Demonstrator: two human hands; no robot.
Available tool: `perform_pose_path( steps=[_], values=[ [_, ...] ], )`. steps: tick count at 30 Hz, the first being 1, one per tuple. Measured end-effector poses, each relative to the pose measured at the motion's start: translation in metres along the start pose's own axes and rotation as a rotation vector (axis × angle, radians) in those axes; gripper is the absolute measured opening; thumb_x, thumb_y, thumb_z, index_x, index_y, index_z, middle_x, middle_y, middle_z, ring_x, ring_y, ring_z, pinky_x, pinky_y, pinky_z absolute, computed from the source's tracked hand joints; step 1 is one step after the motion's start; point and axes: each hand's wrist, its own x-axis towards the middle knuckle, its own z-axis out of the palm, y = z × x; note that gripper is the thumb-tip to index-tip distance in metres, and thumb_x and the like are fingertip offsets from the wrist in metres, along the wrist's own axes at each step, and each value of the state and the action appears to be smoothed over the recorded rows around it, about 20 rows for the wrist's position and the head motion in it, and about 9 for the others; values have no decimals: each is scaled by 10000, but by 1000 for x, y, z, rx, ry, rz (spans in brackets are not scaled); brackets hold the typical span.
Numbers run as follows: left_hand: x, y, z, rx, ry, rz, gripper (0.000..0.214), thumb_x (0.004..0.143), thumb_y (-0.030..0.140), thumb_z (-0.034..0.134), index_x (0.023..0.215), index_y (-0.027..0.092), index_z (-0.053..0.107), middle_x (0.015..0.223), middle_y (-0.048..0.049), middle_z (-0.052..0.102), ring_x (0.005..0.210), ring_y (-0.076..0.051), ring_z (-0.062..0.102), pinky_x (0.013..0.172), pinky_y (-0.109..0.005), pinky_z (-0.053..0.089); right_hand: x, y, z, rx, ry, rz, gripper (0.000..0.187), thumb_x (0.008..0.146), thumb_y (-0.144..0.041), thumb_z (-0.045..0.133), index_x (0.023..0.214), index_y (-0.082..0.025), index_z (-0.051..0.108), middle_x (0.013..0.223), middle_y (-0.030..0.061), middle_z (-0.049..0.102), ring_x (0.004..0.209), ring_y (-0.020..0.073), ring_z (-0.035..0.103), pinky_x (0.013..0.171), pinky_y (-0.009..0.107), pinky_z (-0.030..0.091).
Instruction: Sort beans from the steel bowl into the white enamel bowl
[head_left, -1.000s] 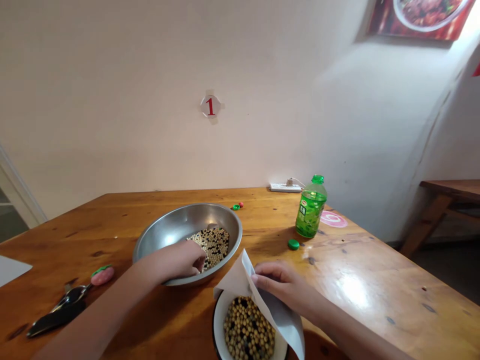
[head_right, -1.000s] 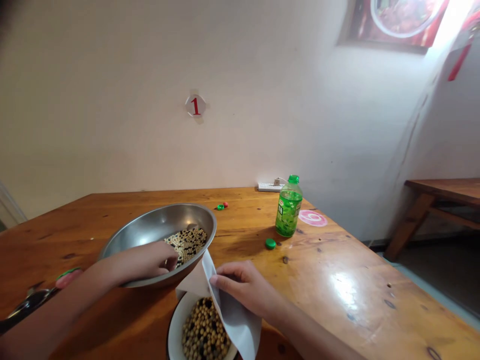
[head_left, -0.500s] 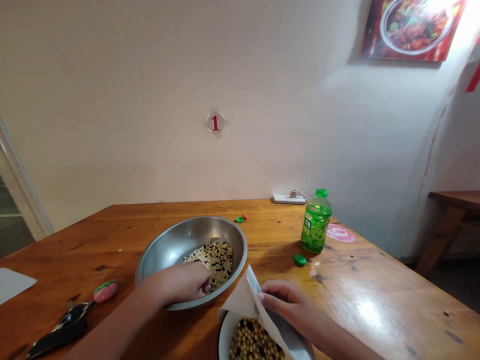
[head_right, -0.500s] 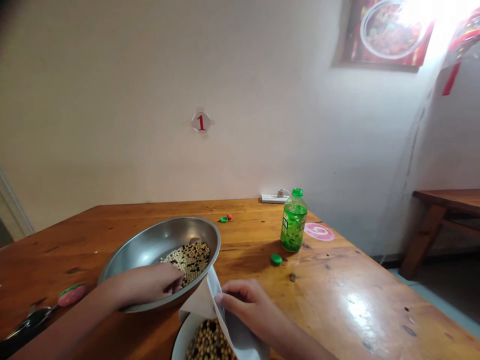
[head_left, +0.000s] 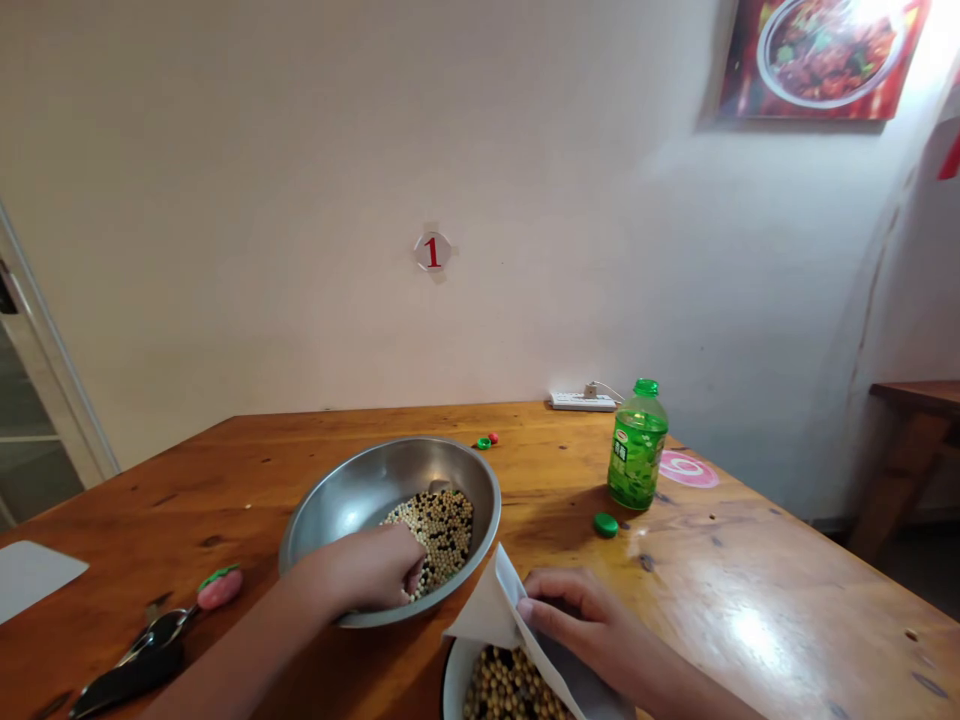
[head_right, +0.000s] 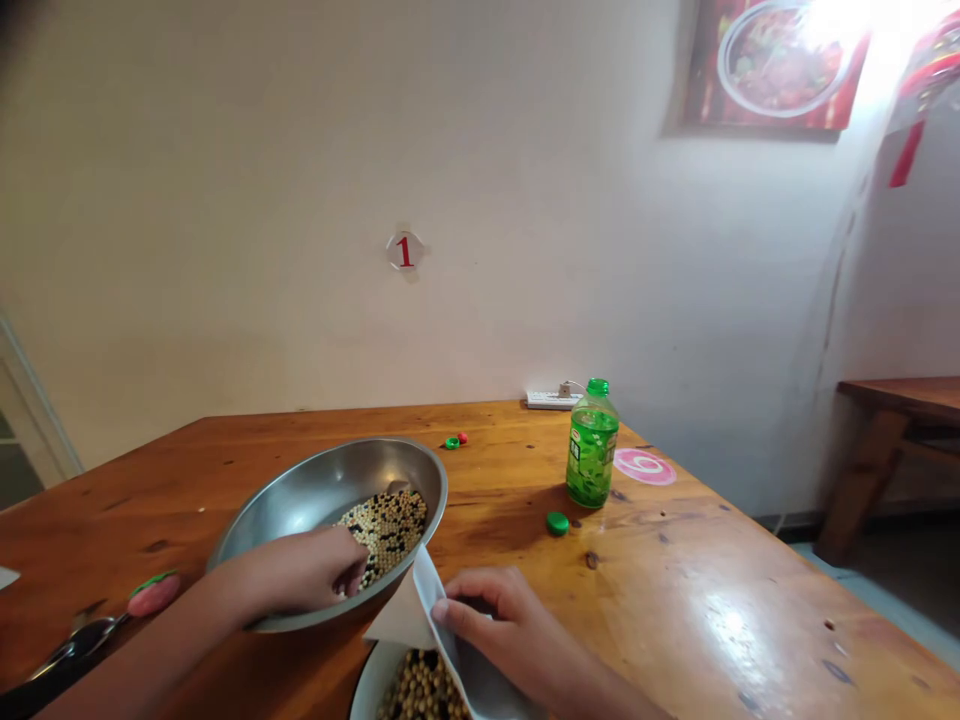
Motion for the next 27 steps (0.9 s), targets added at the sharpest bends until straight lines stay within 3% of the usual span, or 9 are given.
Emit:
perform_pose_path(
  steps=[9, 17, 20, 22, 27],
  values=[
    [0, 4, 0, 4, -14, -51, 260, 632, 105, 482, 786, 178, 678, 723, -55, 673, 590, -157, 541, 455, -219, 312, 0, 0, -2, -69, 10, 62, 495, 760, -618, 452, 845, -200, 702, 877, 50, 679, 872, 227, 565, 800, 304, 410],
    [0, 1, 3, -9, 6, -77, 252, 612, 108, 486, 745, 189, 684, 688, -39, 665, 559, -157, 532, 445, -241, 277, 1, 5, -1, -75, -16, -36, 443, 765, -586, 476, 761, -209, 708, 730, 37, 662, 706, 183, 566, 671, 254, 425],
    [-2, 4, -6, 51, 58, -107, 228, 628, 114, 462, 723, 178, 660, 684, -41, 657, 572, -153, 526, 459, -241, 270, 3, 9, 2, 73, 30, 62, 473, 708, -631, 518, 765, -203, 711, 773, 43, 666, 779, 206, 566, 722, 275, 429],
    [-4, 5, -15, 45, 110, -120, 211, 640, 120, 448, 717, 178, 635, 700, -32, 652, 609, -149, 536, 485, -236, 286, 6, 12, 2, 232, 126, 167, 511, 640, -669, 561, 787, -204, 715, 826, 44, 667, 822, 214, 559, 747, 292, 428],
    [-22, 20, -33, -96, 319, 23, 111, 718, 170, 479, 761, 186, 580, 770, -3, 628, 702, -124, 552, 612, -211, 380, 18, 19, -5, 687, 166, 287, 568, 364, -669, 715, 683, -199, 709, 640, 11, 625, 593, 142, 521, 569, 249, 410]
  ],
)
